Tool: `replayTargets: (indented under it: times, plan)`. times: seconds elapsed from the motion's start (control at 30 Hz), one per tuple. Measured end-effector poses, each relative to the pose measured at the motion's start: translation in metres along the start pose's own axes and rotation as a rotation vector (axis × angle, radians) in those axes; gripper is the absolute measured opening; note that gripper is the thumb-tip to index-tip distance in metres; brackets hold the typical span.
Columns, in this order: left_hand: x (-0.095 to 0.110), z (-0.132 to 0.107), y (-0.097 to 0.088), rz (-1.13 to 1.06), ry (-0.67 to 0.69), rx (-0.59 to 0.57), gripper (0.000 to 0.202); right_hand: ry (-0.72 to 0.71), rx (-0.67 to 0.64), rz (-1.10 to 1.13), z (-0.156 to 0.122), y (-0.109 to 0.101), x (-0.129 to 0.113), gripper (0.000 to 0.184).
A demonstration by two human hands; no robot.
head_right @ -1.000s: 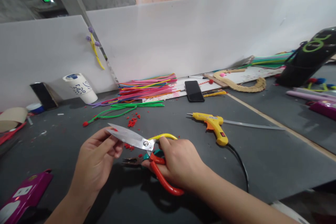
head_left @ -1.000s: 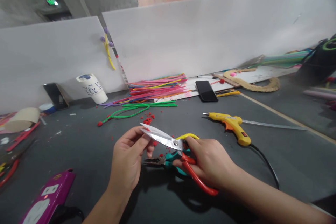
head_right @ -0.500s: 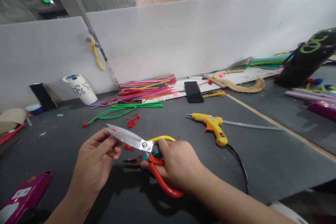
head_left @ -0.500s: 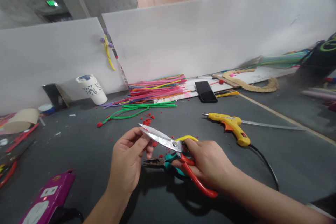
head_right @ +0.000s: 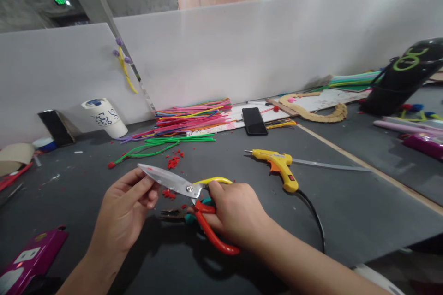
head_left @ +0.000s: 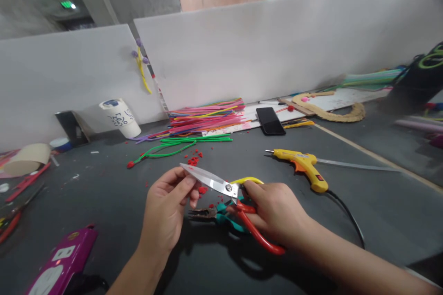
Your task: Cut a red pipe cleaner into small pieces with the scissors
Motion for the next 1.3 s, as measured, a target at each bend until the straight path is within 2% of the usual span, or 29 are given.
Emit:
replayTargets:
  times: [0.07, 0.2, 0.27, 0.4, 0.6, 0.8, 1.13, 1.3]
  plan:
    - [-0.002, 0.0, 0.0, -0.002, -0.047, -0.023, 0.007, 0.033, -0.034, 0.15, 0.001, -0.002, 0.0, 0.028]
    - [-0.011, -0.002, 0.006, 0.024, -0.248, -0.178, 0.01, 0.048, -0.135, 0.687, 0.006, -0.006, -0.003, 0.02]
    - [-0.016, -0.003, 0.01, 0.047, -0.327, -0.252, 0.012, 0.102, -0.188, 0.922, 0.009, -0.008, -0.003, 0.014]
    - [-0.022, -0.004, 0.015, 0.133, -0.396, -0.328, 0.014, 0.173, -0.266, 1.153, 0.013, -0.01, -0.006, 0.012]
    - [-0.024, -0.005, 0.015, 0.362, -0.378, -0.305, 0.014, 0.107, -0.288, 1.202, 0.015, -0.006, -0.01, 0.008]
    - [-0.022, -0.005, 0.02, 0.448, -0.363, -0.346, 0.011, 0.069, -0.281, 1.162, 0.015, -0.008, -0.011, 0.006]
    - [-0.021, -0.005, 0.019, 0.491, -0.368, -0.329, 0.009, 0.087, -0.29, 1.107, 0.014, -0.012, -0.012, 0.005]
    - [-0.024, -0.005, 0.016, 0.336, -0.362, -0.305, 0.016, 0.024, -0.299, 1.197, 0.014, -0.011, -0.013, 0.002]
Point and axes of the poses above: each hand's wrist, its own z-axis towards the middle knuckle, its own y-axis out of the palm, x = y × z, the point moved 3 cm from there along z, towards the middle knuckle, and after that the axes turned 12 degrees about -x, right-handed, at the moved point
